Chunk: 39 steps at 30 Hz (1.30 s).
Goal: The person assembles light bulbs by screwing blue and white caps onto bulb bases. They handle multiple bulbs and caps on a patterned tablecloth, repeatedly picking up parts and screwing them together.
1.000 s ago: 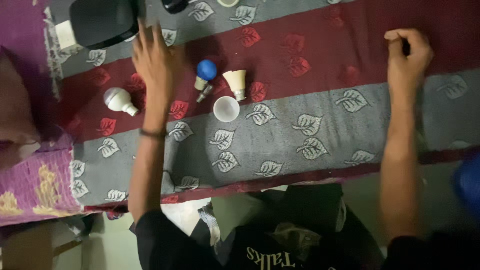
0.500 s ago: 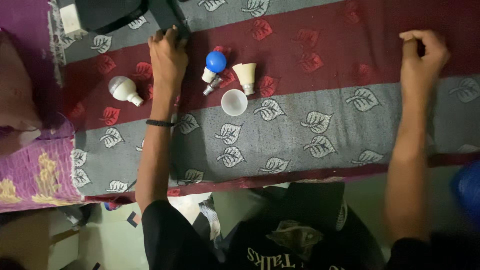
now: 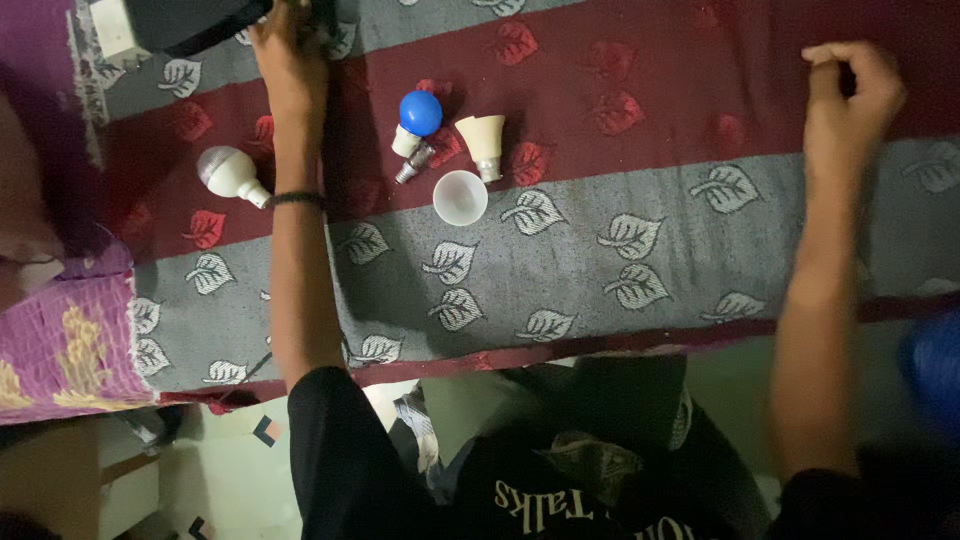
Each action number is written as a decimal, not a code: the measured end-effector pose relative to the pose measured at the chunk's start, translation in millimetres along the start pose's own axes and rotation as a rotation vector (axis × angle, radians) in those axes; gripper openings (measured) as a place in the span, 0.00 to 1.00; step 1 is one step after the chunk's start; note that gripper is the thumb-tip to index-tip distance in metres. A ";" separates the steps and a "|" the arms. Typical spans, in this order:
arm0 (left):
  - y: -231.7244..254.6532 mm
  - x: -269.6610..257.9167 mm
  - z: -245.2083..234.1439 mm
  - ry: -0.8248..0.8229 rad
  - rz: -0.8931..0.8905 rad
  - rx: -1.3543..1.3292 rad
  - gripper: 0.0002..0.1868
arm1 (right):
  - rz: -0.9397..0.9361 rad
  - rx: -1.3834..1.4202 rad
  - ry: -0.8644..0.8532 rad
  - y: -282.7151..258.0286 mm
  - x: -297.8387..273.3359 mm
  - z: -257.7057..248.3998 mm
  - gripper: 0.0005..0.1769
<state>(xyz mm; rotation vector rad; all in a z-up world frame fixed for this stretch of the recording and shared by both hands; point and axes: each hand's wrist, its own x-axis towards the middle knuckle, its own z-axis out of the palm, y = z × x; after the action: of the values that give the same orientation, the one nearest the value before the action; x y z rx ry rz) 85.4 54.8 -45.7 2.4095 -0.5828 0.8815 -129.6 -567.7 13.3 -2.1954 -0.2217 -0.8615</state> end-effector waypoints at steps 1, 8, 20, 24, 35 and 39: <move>-4.4 1.0 7.3 0.024 0.015 0.020 0.21 | -0.023 -0.028 -0.008 2.9 -1.8 -1.2 0.14; 31.1 4.7 11.6 0.179 -0.114 -0.059 0.13 | -0.051 -0.032 -0.019 22.7 -6.4 3.7 0.11; 249.2 -111.9 -68.5 -0.036 -0.329 0.048 0.28 | 0.024 0.043 -0.042 39.3 -26.0 -0.7 0.08; 253.2 -99.3 -75.0 -0.015 -0.297 0.069 0.26 | -0.003 -0.021 -0.007 25.4 -18.9 -3.4 0.07; 270.2 -101.7 -81.9 -0.041 -0.187 0.013 0.28 | 0.139 -0.440 -0.256 -101.3 -66.7 8.9 0.26; 274.2 -99.7 -86.0 -0.060 -0.150 0.045 0.26 | 0.110 -0.455 -0.317 -135.4 -75.6 23.1 0.28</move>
<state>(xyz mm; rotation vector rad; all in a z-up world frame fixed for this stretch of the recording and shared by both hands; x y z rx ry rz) -173.4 -87.2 27.7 2.4902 -0.4007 0.7694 -229.5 -448.6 33.0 -2.7402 -0.0561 -0.5337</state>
